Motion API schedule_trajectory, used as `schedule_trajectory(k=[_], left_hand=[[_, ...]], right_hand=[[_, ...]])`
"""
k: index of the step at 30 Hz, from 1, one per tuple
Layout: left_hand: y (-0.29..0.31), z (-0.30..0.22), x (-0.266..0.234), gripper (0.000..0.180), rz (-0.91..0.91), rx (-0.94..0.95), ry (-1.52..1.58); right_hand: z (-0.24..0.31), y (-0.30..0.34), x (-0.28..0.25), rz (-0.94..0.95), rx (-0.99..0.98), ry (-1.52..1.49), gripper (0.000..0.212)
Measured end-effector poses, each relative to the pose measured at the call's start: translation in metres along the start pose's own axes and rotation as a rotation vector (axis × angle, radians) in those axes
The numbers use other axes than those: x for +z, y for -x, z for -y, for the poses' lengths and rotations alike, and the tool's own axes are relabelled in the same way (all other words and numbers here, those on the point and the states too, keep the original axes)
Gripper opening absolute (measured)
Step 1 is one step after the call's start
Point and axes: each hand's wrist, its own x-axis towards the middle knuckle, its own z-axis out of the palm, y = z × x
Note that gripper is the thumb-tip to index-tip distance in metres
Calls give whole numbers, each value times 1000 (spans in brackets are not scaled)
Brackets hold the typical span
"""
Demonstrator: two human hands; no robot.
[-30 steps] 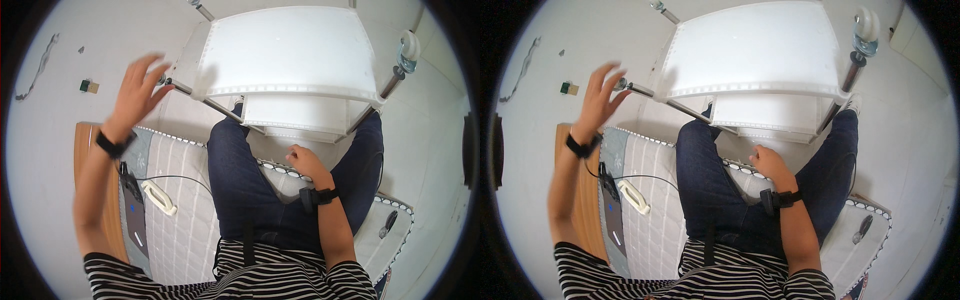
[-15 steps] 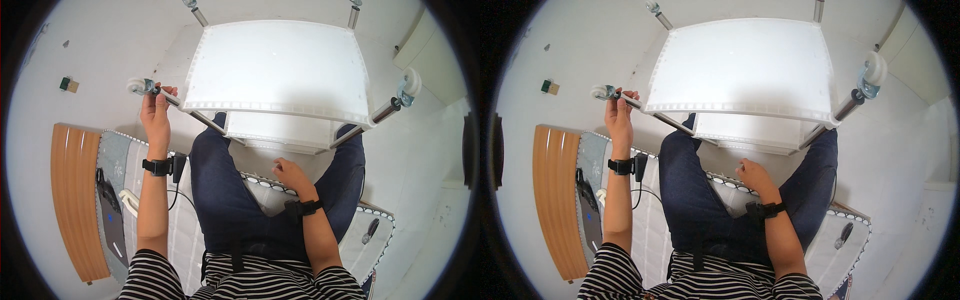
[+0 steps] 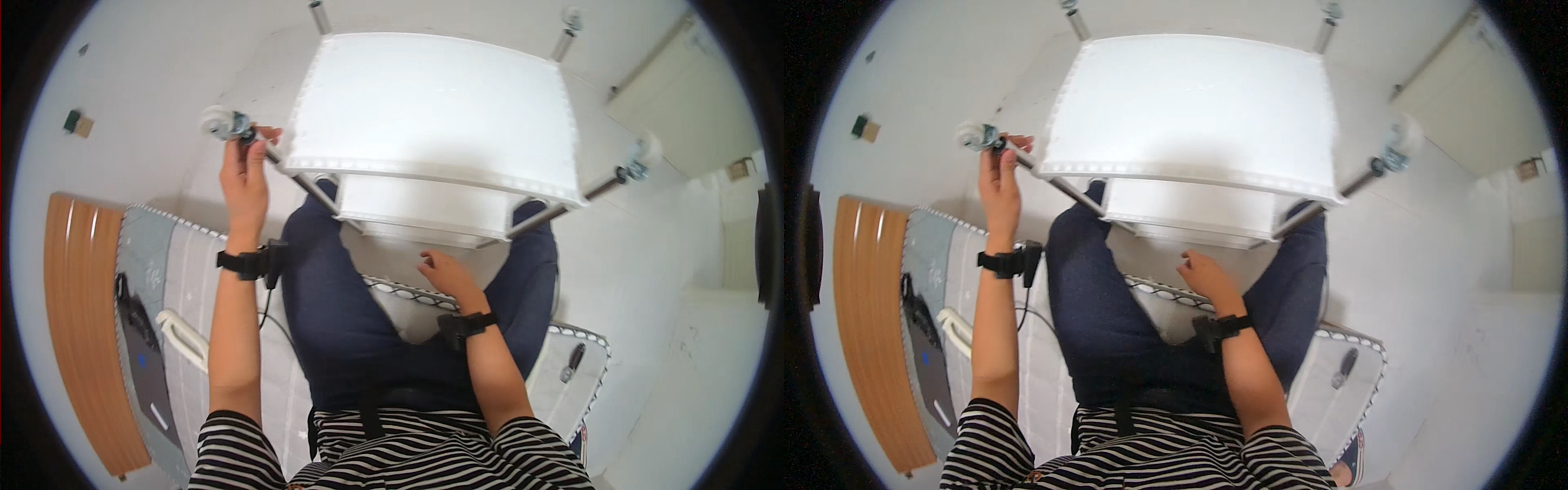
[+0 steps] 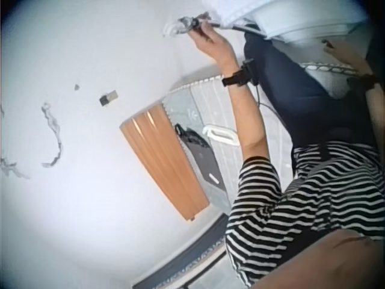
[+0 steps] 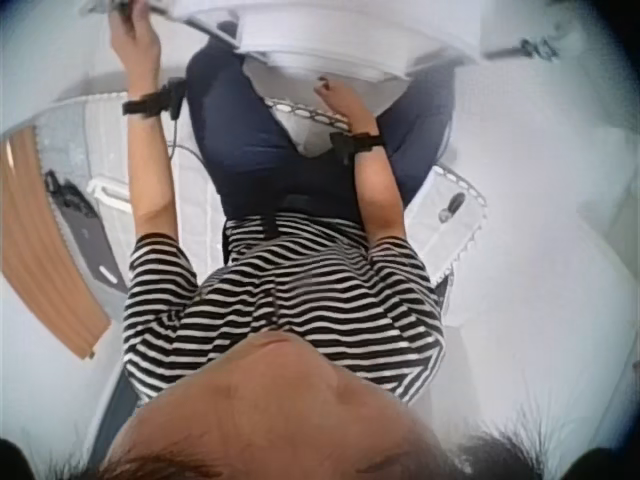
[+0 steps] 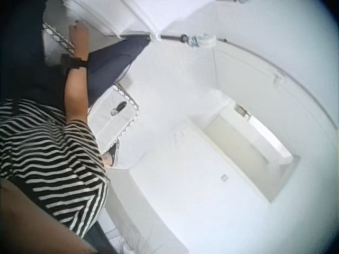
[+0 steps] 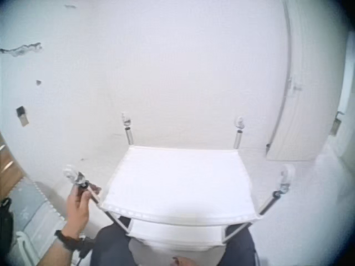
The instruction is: Assemble a three-tier rolling storage cart by connecting metal tubes, shelves, and wheels.
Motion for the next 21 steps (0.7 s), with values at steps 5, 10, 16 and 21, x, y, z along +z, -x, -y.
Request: schedule_trajectory(k=[5, 10, 16, 21], left_hand=[[-3, -9, -10, 29, 43, -71, -13], [-4, -3, 2, 30, 49, -117, 36], [49, 49, -18, 46, 50, -154, -132], [142, 108, -37, 44, 806, -629, -507]], right_hand=[[-11, 1, -14, -91, 52, -18, 41], [-23, 14, -47, -270, 134, -211, 39], [-3, 92, -91, -482, 9, -435, 32], [-43, 179, -119, -755, 133, -629, 22]])
